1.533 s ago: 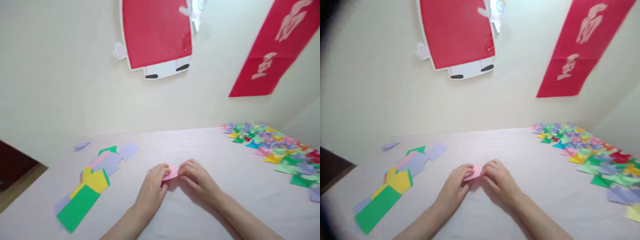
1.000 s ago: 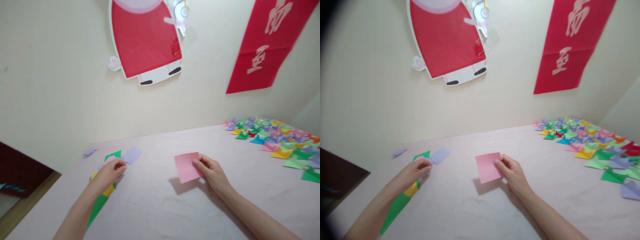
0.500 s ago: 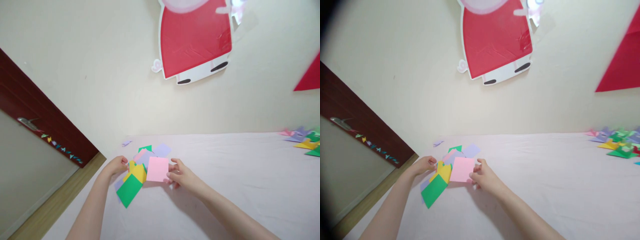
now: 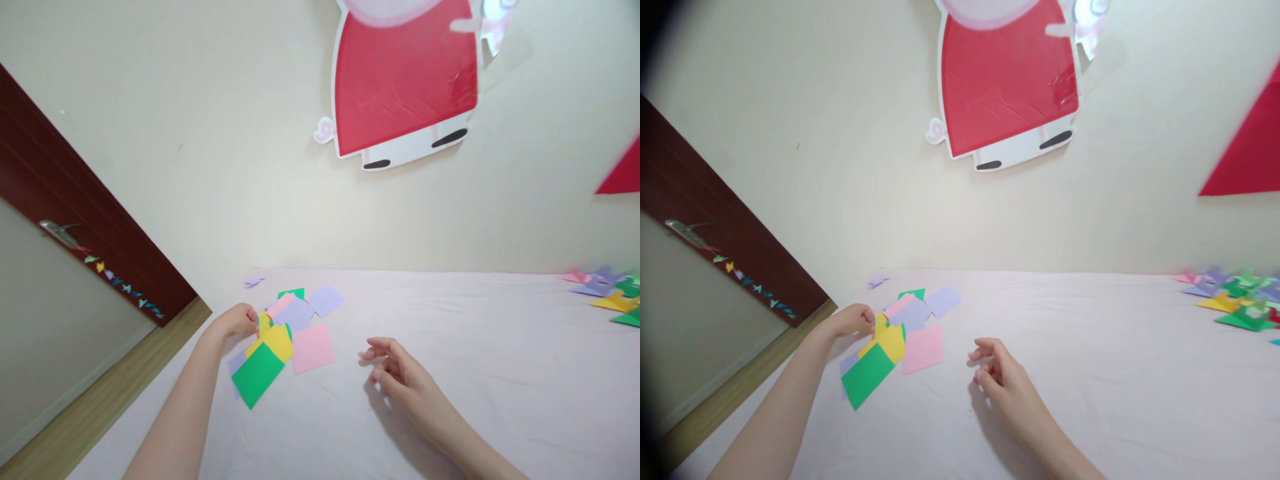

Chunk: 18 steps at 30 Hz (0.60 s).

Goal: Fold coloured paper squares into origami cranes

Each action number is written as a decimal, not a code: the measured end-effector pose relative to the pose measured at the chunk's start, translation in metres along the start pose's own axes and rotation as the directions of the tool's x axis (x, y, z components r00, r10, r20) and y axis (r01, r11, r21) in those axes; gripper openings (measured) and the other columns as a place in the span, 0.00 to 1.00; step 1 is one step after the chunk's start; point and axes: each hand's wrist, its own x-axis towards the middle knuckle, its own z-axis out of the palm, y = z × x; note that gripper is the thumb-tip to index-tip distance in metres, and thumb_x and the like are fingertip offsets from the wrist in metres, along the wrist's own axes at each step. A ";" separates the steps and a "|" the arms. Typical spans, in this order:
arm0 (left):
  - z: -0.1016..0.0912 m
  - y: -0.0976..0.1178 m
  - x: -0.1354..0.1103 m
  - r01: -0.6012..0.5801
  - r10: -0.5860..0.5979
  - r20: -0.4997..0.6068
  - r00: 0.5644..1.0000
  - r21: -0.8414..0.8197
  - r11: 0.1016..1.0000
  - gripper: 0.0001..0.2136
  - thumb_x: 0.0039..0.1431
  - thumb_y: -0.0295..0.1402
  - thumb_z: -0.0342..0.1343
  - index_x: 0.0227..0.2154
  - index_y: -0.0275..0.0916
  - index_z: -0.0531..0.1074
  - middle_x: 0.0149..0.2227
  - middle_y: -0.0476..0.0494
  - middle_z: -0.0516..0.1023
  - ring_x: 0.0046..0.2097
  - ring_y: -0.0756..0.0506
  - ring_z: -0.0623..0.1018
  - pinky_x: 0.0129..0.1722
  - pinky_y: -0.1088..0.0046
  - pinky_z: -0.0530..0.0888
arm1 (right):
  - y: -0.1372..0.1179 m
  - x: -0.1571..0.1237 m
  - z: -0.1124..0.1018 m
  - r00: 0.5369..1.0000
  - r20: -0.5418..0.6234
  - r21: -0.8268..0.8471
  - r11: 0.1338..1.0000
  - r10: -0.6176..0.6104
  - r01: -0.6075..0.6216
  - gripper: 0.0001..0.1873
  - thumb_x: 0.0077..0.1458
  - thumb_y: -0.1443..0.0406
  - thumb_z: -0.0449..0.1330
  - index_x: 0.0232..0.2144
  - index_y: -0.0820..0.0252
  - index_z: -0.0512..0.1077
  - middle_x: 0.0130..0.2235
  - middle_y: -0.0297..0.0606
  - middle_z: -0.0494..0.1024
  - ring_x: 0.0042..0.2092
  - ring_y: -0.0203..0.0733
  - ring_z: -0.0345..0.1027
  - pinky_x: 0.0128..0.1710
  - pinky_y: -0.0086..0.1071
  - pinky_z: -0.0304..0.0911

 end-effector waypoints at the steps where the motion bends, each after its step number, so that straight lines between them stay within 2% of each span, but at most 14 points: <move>1: 0.001 0.000 -0.001 -0.005 0.005 -0.022 1.000 -0.024 1.000 0.16 0.64 0.38 0.57 0.52 0.36 0.69 0.53 0.40 0.71 0.48 0.40 0.75 0.45 0.58 0.76 | 0.001 -0.001 0.001 1.000 0.001 -0.017 1.000 -0.015 0.015 0.19 0.51 0.63 0.56 0.47 0.58 0.66 0.43 0.42 0.75 0.34 0.38 0.67 0.34 0.34 0.63; 5: 0.004 -0.001 -0.006 -0.015 0.001 -0.121 0.993 -0.110 0.994 0.15 0.64 0.37 0.56 0.50 0.36 0.70 0.50 0.41 0.73 0.45 0.42 0.76 0.43 0.60 0.76 | 0.004 -0.002 0.002 0.999 -0.006 -0.044 0.998 -0.045 0.045 0.18 0.53 0.64 0.55 0.47 0.57 0.66 0.42 0.41 0.76 0.34 0.38 0.66 0.35 0.33 0.62; 8: -0.005 -0.005 -0.012 -0.008 -0.027 -0.226 0.974 -0.153 0.988 0.06 0.57 0.31 0.61 0.37 0.35 0.74 0.37 0.45 0.77 0.39 0.43 0.78 0.38 0.67 0.75 | 0.005 -0.002 0.002 0.999 -0.007 -0.026 0.998 -0.050 0.050 0.17 0.52 0.64 0.55 0.46 0.57 0.67 0.42 0.41 0.76 0.34 0.39 0.67 0.35 0.33 0.63; 10: -0.017 -0.007 -0.019 -0.002 -0.055 -0.325 0.944 -0.172 0.985 0.03 0.50 0.26 0.62 0.28 0.38 0.73 0.30 0.46 0.77 0.39 0.39 0.78 0.36 0.68 0.72 | 0.004 -0.002 0.001 0.998 -0.002 -0.016 0.998 -0.056 0.056 0.17 0.53 0.64 0.55 0.47 0.57 0.67 0.42 0.41 0.76 0.34 0.39 0.68 0.34 0.33 0.63; 12: -0.030 -0.003 -0.028 -0.007 -0.080 -0.431 0.899 -0.197 0.980 0.02 0.49 0.27 0.59 0.27 0.39 0.72 0.31 0.43 0.78 0.42 0.35 0.77 0.37 0.65 0.71 | 0.002 -0.002 0.000 0.998 -0.004 -0.027 0.998 -0.058 0.058 0.17 0.53 0.64 0.55 0.47 0.57 0.66 0.43 0.41 0.75 0.34 0.39 0.68 0.34 0.33 0.63; 15: -0.034 0.022 -0.047 -0.157 0.008 -0.533 0.846 -0.233 0.960 0.06 0.51 0.31 0.55 0.33 0.40 0.72 0.38 0.43 0.79 0.46 0.36 0.76 0.41 0.66 0.70 | -0.004 0.001 -0.007 0.997 -0.043 -0.074 0.995 -0.066 0.063 0.18 0.54 0.61 0.55 0.47 0.57 0.66 0.44 0.42 0.74 0.35 0.40 0.68 0.36 0.34 0.64; 18: -0.016 0.066 -0.068 -0.357 0.177 -0.504 0.845 -0.285 0.890 0.10 0.54 0.39 0.54 0.36 0.41 0.72 0.38 0.46 0.80 0.41 0.42 0.78 0.40 0.70 0.71 | -0.015 0.004 -0.019 0.984 -0.152 -0.122 0.990 -0.091 0.072 0.21 0.53 0.55 0.58 0.47 0.57 0.67 0.46 0.43 0.73 0.39 0.42 0.69 0.39 0.36 0.65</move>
